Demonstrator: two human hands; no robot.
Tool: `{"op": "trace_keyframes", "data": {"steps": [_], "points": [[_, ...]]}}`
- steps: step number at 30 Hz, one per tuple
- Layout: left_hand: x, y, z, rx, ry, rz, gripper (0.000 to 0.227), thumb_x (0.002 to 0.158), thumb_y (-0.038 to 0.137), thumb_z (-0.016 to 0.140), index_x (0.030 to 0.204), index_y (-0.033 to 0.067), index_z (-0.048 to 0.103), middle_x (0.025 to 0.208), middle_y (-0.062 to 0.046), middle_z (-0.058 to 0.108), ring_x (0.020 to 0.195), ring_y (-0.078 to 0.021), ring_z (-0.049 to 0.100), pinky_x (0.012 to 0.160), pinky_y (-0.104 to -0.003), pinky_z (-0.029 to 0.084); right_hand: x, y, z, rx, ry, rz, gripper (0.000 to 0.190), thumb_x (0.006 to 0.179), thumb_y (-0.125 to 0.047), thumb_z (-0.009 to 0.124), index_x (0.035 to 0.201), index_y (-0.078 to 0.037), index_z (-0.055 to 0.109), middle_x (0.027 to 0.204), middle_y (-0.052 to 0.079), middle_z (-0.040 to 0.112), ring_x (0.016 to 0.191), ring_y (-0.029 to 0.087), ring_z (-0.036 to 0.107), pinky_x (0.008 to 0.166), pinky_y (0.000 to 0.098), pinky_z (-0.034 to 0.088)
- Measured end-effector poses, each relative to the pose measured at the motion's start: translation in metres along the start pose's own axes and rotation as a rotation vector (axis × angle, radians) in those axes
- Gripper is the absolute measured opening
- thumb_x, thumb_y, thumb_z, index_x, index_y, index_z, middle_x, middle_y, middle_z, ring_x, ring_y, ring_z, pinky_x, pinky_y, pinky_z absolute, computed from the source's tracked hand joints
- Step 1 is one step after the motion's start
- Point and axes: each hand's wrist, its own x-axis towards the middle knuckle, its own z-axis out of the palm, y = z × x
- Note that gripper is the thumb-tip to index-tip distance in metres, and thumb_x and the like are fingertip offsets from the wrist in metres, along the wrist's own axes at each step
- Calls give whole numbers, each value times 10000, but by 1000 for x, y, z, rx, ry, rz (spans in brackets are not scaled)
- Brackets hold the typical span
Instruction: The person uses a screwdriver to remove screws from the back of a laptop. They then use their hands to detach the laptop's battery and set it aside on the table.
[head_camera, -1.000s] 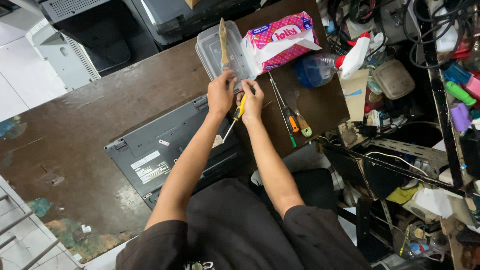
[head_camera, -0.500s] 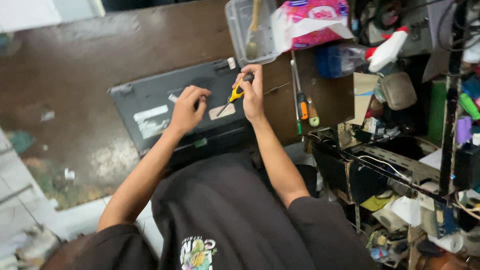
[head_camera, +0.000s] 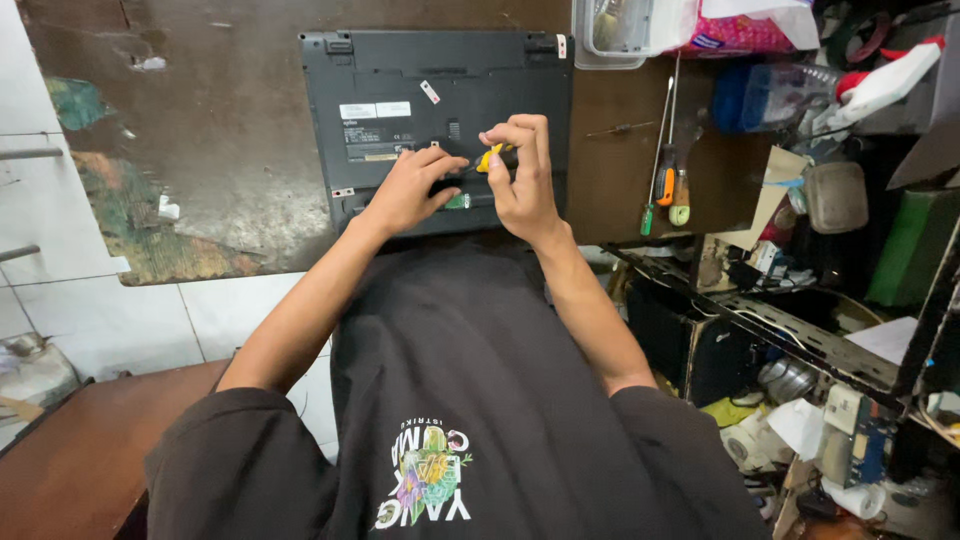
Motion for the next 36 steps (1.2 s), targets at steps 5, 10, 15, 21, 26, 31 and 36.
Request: {"op": "trace_keyframes", "data": {"steps": [5, 10, 15, 21, 26, 31, 36], "points": [[-7, 4, -9, 132, 78, 9, 817, 655, 87, 849, 1384, 95, 480, 1255, -179, 496, 1219, -392, 476, 902, -485, 414, -5, -21, -2, -77, -36, -28, 258, 956, -104, 463, 1201, -46, 524, 1034, 75, 463, 1013, 285, 505, 878, 409, 437], [-38, 1, -24, 254, 56, -144, 993, 575, 186, 909, 1450, 152, 440, 1436, -184, 372, 1423, -393, 241, 1118, -546, 200, -10, -36, -16, -265, -234, 59, 505, 906, -52, 629, 1374, -101, 448, 1066, 160, 592, 1001, 414, 622, 853, 524, 502], [-55, -1, -20, 274, 141, -156, 813, 643, 208, 895, 1356, 103, 519, 1377, -154, 449, 1409, -348, 309, 1138, -511, 190, -14, -35, -17, -251, -173, 71, 397, 933, -109, 638, 1310, -102, 510, 1043, 121, 629, 990, 372, 650, 844, 470, 524], [-49, -4, 1, 380, 229, -174, 576, 725, 224, 851, 1241, 137, 612, 1386, -93, 463, 1407, -312, 319, 1113, -528, 168, -10, -28, -9, -211, -52, 117, 308, 959, -110, 610, 1250, -85, 511, 1072, 123, 613, 1029, 362, 639, 877, 462, 521], [-37, 3, 4, 458, 176, -179, 535, 806, 182, 779, 1298, 132, 575, 1448, -112, 421, 1442, -317, 249, 1056, -618, 106, -1, -26, -9, -201, -13, 103, 261, 975, -128, 603, 1214, -76, 512, 1081, 132, 605, 1048, 374, 632, 878, 454, 523], [-32, 8, 0, 479, 147, -158, 496, 858, 174, 721, 1323, 120, 558, 1475, -148, 389, 1450, -355, 203, 1015, -651, 96, 8, -16, -10, -202, 71, 112, 241, 970, -114, 608, 1187, -65, 516, 1069, 147, 607, 1045, 380, 625, 899, 452, 506], [-29, -7, 7, 416, 152, -165, 543, 768, 197, 771, 1249, 102, 539, 1449, -125, 418, 1445, -299, 270, 1053, -625, 99, 18, -13, -10, -190, 42, 101, 224, 970, -111, 609, 1169, -59, 519, 1061, 158, 609, 1032, 387, 626, 891, 462, 506]]}}
